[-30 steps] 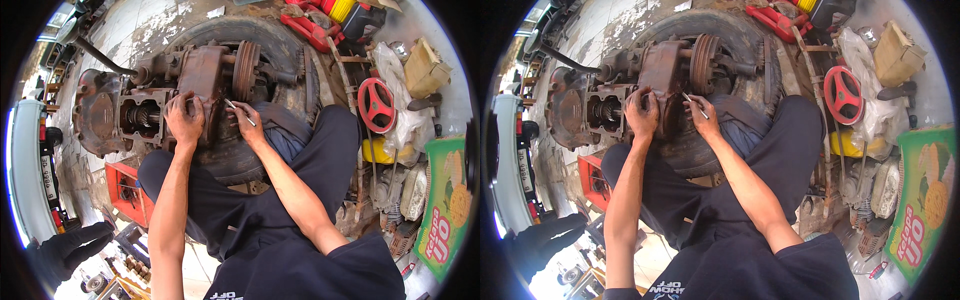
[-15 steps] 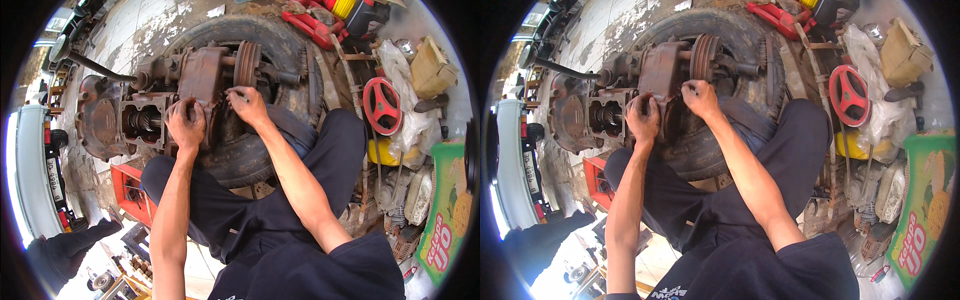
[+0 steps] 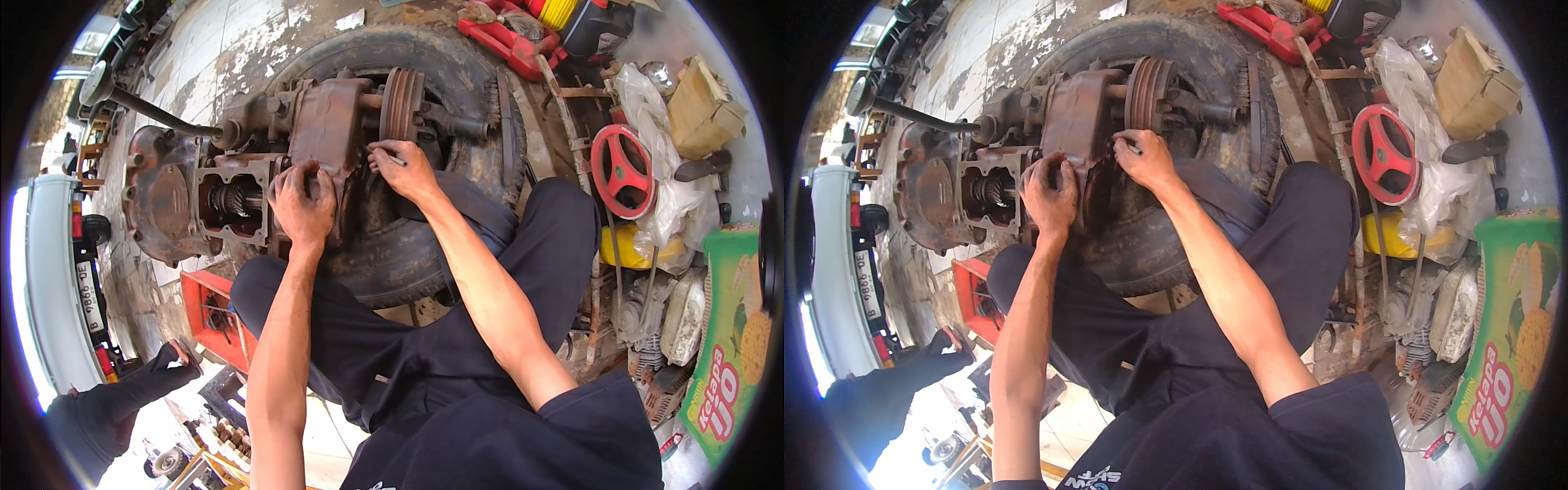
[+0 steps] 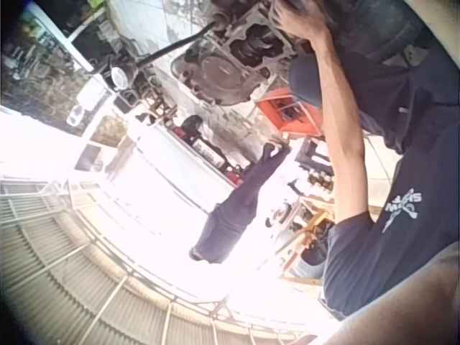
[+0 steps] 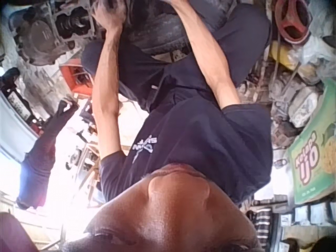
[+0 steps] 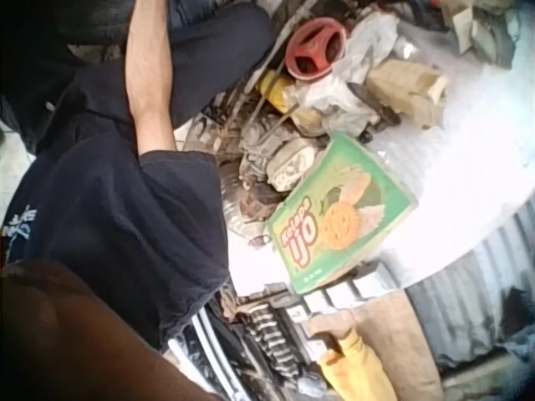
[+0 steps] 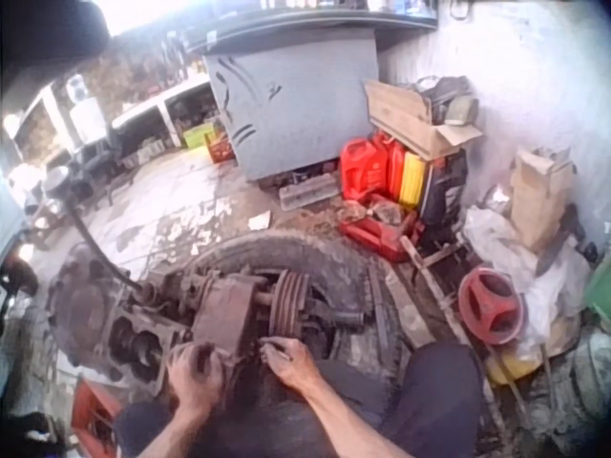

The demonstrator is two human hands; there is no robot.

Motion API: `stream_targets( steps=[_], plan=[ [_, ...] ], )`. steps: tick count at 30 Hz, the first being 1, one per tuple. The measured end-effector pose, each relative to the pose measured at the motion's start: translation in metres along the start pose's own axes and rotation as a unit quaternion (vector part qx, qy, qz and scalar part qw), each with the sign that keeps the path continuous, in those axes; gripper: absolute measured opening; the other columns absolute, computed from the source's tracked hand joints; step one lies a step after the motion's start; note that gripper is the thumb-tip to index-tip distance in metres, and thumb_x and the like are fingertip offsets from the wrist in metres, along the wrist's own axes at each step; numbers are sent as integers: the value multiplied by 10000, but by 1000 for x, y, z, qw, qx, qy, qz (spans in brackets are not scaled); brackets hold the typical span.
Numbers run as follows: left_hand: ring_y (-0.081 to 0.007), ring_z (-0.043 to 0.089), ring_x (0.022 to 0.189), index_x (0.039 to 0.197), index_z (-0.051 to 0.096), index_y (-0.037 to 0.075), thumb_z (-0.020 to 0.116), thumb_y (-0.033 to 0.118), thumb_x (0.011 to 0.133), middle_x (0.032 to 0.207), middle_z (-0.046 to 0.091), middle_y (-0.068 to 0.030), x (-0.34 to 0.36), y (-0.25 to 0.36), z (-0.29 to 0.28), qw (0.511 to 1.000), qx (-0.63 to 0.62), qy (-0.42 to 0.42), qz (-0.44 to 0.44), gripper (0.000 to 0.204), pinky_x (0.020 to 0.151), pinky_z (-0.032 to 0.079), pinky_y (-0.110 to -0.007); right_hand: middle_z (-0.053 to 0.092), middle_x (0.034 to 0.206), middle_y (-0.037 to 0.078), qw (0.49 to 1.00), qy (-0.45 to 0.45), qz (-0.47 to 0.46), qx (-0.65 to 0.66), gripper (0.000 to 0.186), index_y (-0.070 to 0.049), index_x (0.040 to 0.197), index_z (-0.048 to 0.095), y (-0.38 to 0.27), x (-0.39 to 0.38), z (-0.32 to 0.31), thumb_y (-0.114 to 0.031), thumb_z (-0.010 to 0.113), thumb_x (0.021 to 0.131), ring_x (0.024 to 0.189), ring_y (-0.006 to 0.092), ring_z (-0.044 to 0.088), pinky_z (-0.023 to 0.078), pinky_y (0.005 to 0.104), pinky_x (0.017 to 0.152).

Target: The person sits on the floor and uses a metal tool to scrape and clean the surface of a rusty mechanical component, likely a tractor engine or transmission, resting on a tire. The person repeatedly scrapes different sections of the metal casing to remove rust and debris.

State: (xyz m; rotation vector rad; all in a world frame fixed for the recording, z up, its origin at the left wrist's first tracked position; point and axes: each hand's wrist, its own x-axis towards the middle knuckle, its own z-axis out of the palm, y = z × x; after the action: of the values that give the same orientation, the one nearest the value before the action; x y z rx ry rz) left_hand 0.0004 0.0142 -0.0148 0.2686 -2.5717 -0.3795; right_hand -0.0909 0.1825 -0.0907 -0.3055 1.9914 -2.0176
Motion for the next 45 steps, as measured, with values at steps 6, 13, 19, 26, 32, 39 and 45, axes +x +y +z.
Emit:
stream_targets(
  steps=[6, 13, 19, 26, 32, 39, 45],
  plan=[
    [-268, 622, 1093, 1011, 720, 105, 690, 225, 877, 1035, 721, -57, 2, 6, 4, 1000, -3, -13, 7, 182, 1014, 402, -439, 761, 912, 150, 992, 68, -59, -91, 333, 68, 1167, 697, 1, 5, 5, -190, 598, 981, 852, 177, 743, 574, 311, 789],
    [-272, 625, 1091, 1013, 721, 109, 693, 255, 875, 1020, 721, -60, 3, 5, 3, 1000, 11, -1, 15, 203, 1017, 397, -447, 761, 941, 154, 998, 50, -32, -11, 325, 77, 1172, 693, -1, -6, 6, -170, 583, 992, 852, 178, 740, 578, 299, 789],
    [-278, 630, 1080, 1011, 725, 101, 694, 264, 873, 1008, 727, -65, 1, 6, 1, 1000, 23, -8, 17, 216, 1019, 394, -450, 747, 826, 155, 997, 38, -30, 52, 315, 53, 1087, 718, -6, -15, 8, -197, 592, 943, 793, 221, 742, 561, 339, 754],
    [-283, 627, 1078, 1010, 718, 106, 700, 242, 869, 1019, 720, -62, 1, 4, 4, 1000, -14, 6, 16, 197, 1013, 405, -446, 753, 879, 136, 990, 127, -29, -54, 311, 81, 1112, 704, -5, 14, 9, -181, 581, 998, 790, 171, 733, 584, 299, 741],
    [-284, 621, 1088, 1017, 718, 116, 704, 237, 866, 1033, 717, -63, 1, 4, 3, 1000, -18, -3, 6, 194, 1003, 415, -448, 736, 872, 225, 985, 170, -23, 18, 287, 54, 1073, 716, 0, 5, 30, -187, 594, 976, 816, 324, 740, 580, 400, 746],
    [-279, 626, 1079, 1012, 719, 113, 705, 242, 865, 1022, 720, -60, -2, 3, 3, 1000, -16, -1, 11, 196, 996, 413, -445, 736, 887, 147, 974, 136, 10, 181, 332, 104, 1159, 672, 12, -8, 11, -165, 527, 1031, 755, 168, 709, 591, 289, 676],
    [-274, 626, 1075, 1012, 720, 112, 705, 244, 867, 1022, 722, -53, -2, -2, -1, 1000, 3, 6, 7, 197, 1000, 411, -438, 726, 875, 179, 951, 40, 116, 283, 336, 119, 1138, 661, 2, -15, 13, -163, 510, 1035, 741, 184, 712, 592, 288, 663]
  ],
)
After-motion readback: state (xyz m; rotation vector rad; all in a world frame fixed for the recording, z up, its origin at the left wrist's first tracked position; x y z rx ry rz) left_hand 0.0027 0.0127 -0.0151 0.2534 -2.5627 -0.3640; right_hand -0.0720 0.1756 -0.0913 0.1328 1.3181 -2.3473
